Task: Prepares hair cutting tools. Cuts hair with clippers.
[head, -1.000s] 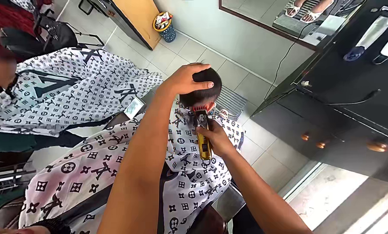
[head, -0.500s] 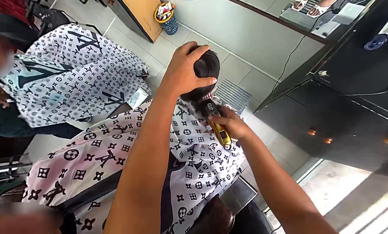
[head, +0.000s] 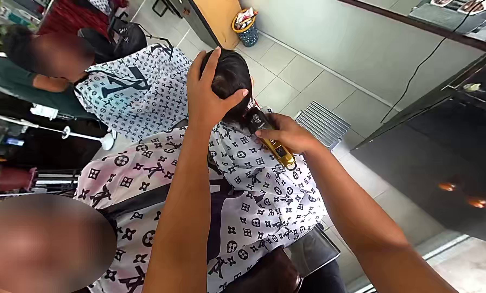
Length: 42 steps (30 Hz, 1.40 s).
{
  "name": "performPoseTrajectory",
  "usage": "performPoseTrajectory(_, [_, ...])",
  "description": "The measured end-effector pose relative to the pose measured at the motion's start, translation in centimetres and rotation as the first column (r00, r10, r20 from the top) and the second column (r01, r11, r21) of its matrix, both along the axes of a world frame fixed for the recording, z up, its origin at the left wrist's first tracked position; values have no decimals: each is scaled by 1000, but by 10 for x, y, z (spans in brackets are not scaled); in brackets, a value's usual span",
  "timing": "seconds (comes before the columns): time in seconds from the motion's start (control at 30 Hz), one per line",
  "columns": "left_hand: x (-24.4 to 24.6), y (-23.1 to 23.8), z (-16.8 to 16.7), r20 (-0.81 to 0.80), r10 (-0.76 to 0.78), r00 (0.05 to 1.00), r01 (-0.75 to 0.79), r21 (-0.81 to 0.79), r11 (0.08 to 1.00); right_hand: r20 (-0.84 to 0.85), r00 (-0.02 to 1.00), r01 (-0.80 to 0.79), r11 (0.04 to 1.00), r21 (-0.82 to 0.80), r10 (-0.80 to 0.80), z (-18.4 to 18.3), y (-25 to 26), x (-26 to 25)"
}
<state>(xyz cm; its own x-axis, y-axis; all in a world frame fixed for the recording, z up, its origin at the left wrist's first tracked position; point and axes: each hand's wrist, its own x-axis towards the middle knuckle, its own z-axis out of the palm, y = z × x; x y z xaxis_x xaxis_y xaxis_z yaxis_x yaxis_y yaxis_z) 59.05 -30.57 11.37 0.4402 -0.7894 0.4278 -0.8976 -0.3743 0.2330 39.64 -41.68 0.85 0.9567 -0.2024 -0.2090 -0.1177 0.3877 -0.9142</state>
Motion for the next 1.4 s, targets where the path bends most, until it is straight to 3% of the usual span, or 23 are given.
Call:
performPoseTrajectory(0.07, [0, 8, -2, -9, 40, 999, -41, -39, 998, 3, 1000, -14, 998, -62, 14, 6, -1, 7])
performPoseTrajectory(0.23, [-3, 19, -6, -14, 134, 991, -135, -108, 985, 185, 978, 9, 867, -498, 96, 9, -9, 14])
performPoseTrajectory(0.3, [-9, 21, -8, -26, 168, 985, -170, -136, 976, 116, 984, -41, 813, -580, 132, 21, -21, 6])
performPoseTrajectory(0.47, [-23, 20, -13, 13, 317, 948, -309, -194, 931, -148, 965, -262, 783, -564, 216, 36, -67, 24])
performPoseTrajectory(0.57, [-40, 15, -7, 69, 477, 876, -468, -108, 877, -103, 936, -330, 737, -590, 337, 25, -96, 53])
performPoseTrajectory(0.73, [-82, -16, -4, 99, 681, 726, -687, 57, 724, -60, 799, -528, 649, -548, 599, 15, -120, 97])
performPoseTrajectory(0.9, [-71, -42, -14, 127, 807, 577, -789, -167, 591, -20, 692, -644, 604, -470, 722, 5, -132, 120])
performPoseTrajectory(1.13, [-55, -33, -11, 140, 789, 598, -777, -141, 614, 214, 649, -566, 651, -505, 730, 15, -133, 115])
performPoseTrajectory(1.33, [-47, -27, -9, 115, 788, 604, -780, -119, 615, 15, 674, -550, 516, -657, 738, 3, -139, 136])
performPoseTrajectory(1.4, [-46, -24, -9, 94, 785, 613, -775, -122, 620, 38, 666, -555, 529, -642, 745, 8, -138, 139])
